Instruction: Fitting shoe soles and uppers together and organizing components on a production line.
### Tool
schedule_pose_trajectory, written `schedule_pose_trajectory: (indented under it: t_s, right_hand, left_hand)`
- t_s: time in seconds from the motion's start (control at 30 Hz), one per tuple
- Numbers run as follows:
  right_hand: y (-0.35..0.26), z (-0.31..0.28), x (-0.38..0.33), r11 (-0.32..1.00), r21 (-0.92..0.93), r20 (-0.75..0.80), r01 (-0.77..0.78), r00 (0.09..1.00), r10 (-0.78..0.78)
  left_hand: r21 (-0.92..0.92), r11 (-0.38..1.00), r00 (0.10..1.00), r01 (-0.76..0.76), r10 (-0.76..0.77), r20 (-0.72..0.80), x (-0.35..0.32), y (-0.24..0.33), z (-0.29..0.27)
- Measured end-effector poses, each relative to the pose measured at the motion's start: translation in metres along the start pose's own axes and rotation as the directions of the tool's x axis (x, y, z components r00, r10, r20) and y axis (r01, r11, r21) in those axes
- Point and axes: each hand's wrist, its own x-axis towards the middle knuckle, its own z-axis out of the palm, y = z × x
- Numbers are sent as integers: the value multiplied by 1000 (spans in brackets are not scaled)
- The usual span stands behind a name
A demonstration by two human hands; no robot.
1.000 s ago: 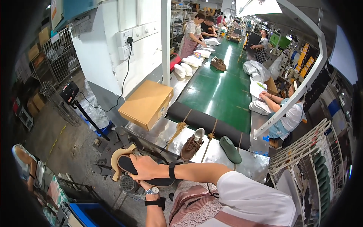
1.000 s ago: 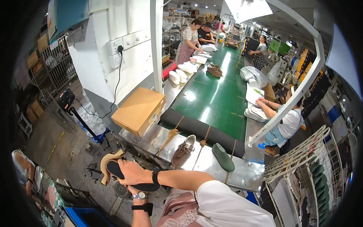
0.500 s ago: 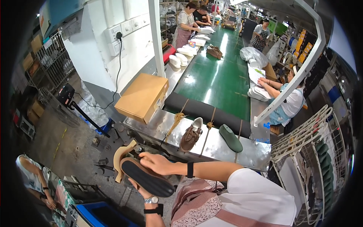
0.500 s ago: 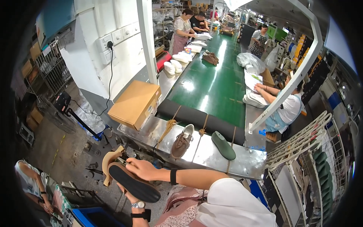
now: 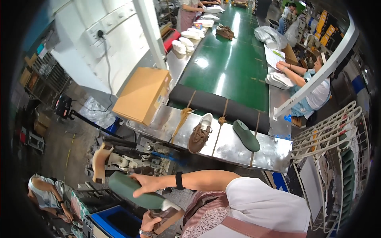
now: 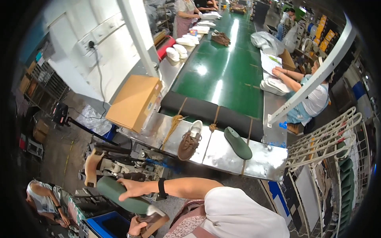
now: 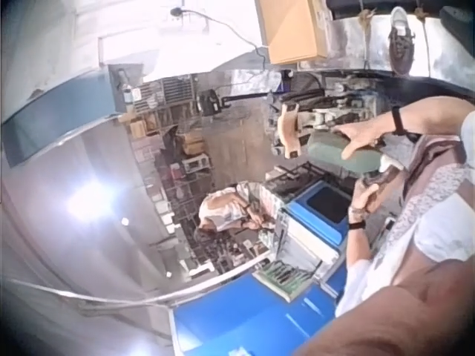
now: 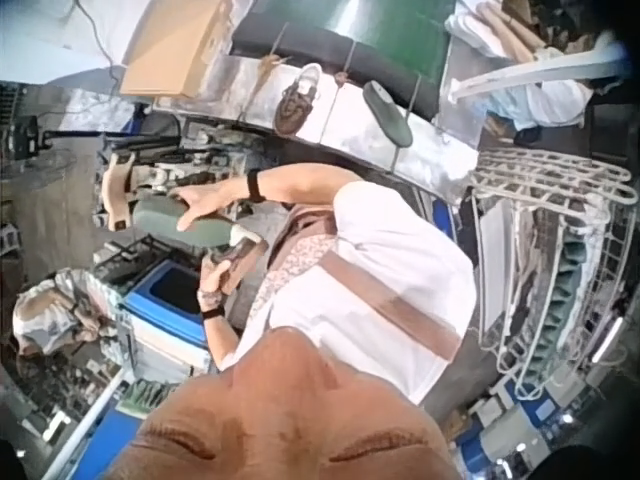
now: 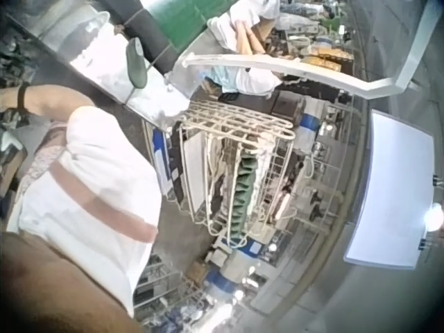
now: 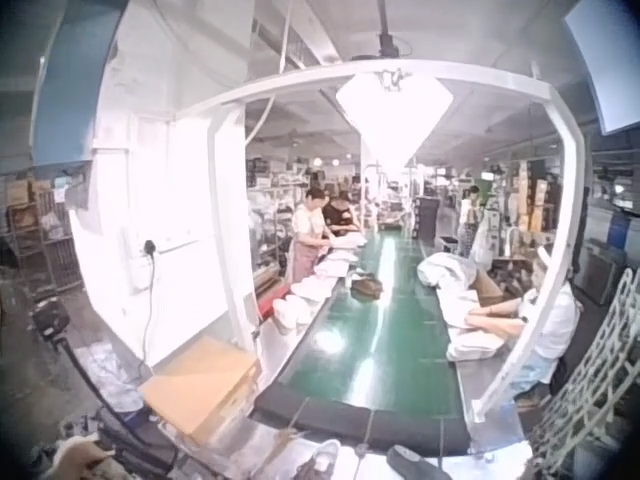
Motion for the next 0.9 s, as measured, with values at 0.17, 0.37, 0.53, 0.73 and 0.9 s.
schedule_pose_trajectory:
  t_s: [0.17, 0.37, 0.53, 0.73, 0.9]
  right_hand:
    - [-54, -59, -85, 783, -582, -161, 218, 914, -374]
    - [-47, -204, -255, 732, -654, -705, -191, 505, -498]
    - [-49, -273, -417, 621, -492, -822, -611, 91, -562]
    - [35, -283, -498, 656, -204, -912, -727, -103, -398]
    - [87, -252, -500, 619, -274, -924, -736, 24, -381]
  left_hand:
    - [408, 898, 986, 164, -165, -34, 83, 15, 63]
    - [673, 731, 989, -111, 148, 2, 196, 17, 177]
    - [822, 484, 947, -300, 252, 198, 269, 71, 295]
    - [987, 96, 990, -132, 64, 126, 339, 106, 362]
    - [997, -46, 998, -64, 19, 64, 378, 97, 358]
